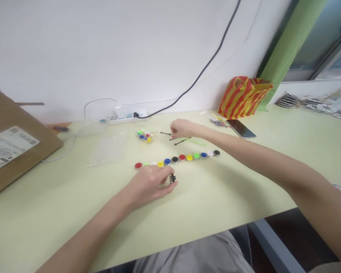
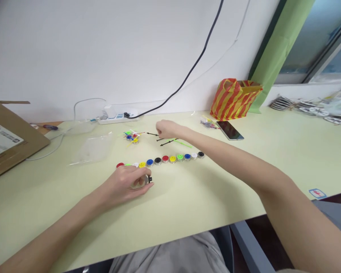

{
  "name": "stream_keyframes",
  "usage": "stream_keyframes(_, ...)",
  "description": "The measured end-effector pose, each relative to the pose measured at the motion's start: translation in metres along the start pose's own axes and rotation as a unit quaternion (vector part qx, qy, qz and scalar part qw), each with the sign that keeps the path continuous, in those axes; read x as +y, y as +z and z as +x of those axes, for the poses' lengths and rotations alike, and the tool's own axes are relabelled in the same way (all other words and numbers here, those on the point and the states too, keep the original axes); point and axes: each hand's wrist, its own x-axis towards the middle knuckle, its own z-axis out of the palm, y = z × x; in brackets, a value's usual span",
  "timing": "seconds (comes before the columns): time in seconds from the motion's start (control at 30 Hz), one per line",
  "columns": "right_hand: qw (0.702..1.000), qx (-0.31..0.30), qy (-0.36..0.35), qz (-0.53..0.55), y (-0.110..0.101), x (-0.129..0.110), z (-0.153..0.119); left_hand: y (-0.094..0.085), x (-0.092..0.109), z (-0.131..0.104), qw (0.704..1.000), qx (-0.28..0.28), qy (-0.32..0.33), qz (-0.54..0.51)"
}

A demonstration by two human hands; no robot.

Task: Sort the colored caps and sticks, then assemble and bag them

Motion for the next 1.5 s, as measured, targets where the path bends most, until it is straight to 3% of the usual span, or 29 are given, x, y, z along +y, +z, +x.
stream_keyframes(0.17,0.999,-0.012,0.016,-0.035,-0.004,0.031,-0.032,0.000,0.001,0.001,1.000,-0.009,-0.008,0.003)
stream_keyframes(0.33,0.997,-0.014,0.062,-0.037,0.009,0.040,-0.063,0.001,0.000,0.000,1.000,-0.003,-0.009,-0.003)
stream_keyframes(0.47,0.998,-0.034,0.045,-0.005,0.016,0.047,-0.075,0.002,-0.001,0.001,1.000,-0.003,-0.014,0.001)
stream_keyframes(0.6,0.999,-0.027,-0.008,0.017,0.016,0.050,-0.068,0.001,-0.001,0.001,1.000,-0.006,-0.023,0.003)
stream_keyframes(0.8,0.997,0.043,-0.063,0.003,0.023,0.057,-0.037,-0.003,0.000,0.002,1.000,-0.013,-0.026,0.003)
stream_keyframes(0.9,0.995,0.062,-0.058,0.042,0.032,0.070,-0.022,-0.003,0.000,0.001,1.000,-0.015,-0.025,0.005)
stream_keyframes(1.03,0.988,0.035,-0.043,0.143,0.039,0.080,-0.008,-0.003,0.001,0.002,1.000,-0.017,-0.025,0.007)
stream_keyframes(1.5,0.986,0.052,-0.071,0.144,0.041,0.074,-0.011,-0.005,0.002,0.002,1.000,-0.014,-0.024,0.007)
